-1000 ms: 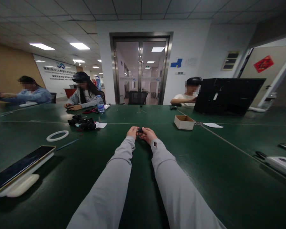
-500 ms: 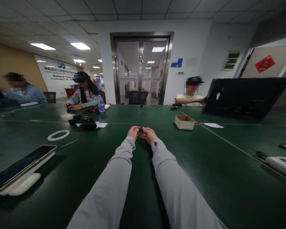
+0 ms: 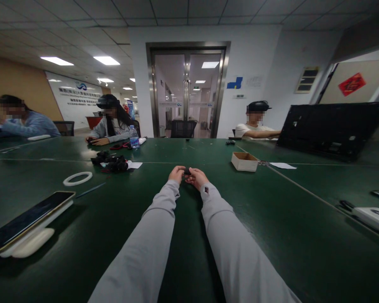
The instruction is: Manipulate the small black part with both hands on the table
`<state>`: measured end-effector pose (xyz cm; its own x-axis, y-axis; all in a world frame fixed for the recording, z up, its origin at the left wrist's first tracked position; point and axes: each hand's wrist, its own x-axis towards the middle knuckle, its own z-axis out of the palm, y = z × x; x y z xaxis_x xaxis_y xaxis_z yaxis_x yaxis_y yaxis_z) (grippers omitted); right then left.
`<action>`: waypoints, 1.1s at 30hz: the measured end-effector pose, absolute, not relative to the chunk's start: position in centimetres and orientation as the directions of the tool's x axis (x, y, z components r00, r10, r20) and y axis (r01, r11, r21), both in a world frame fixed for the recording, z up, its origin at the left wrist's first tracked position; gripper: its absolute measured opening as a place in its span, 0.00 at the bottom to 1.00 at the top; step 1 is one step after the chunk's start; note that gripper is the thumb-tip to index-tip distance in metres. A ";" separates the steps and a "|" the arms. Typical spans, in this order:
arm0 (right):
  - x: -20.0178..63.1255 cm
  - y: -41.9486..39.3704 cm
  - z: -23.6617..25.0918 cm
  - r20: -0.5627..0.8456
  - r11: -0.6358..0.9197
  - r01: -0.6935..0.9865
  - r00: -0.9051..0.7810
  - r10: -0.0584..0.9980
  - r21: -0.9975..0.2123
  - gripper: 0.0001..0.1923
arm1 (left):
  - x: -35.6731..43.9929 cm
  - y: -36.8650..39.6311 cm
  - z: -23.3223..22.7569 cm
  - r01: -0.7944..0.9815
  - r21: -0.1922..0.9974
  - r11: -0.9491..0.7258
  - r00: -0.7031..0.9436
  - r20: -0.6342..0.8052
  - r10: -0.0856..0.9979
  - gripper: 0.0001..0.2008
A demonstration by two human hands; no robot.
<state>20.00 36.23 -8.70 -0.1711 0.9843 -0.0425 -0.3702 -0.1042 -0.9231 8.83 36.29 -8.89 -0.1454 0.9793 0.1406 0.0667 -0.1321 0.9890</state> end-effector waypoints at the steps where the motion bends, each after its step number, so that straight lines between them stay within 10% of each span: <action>1: 20.0 36.2 -8.7 -0.041 -0.103 -0.371 -0.169 0.985 -0.923 0.05 | 8.8 36.2 -8.8 0.066 0.991 -0.118 -0.146 0.126 0.981 0.09; 33: 20.0 35.8 -8.4 -0.048 -0.105 -0.388 -0.153 0.987 -0.916 0.08 | 8.8 36.5 -9.2 0.063 0.981 -0.185 -0.084 0.190 0.978 0.10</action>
<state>20.02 35.75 -8.43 -0.1529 0.9871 -0.0481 -0.3882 -0.1048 -0.9156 8.76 36.54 -9.19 -0.0842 0.9781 0.1903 0.0628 -0.1854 0.9807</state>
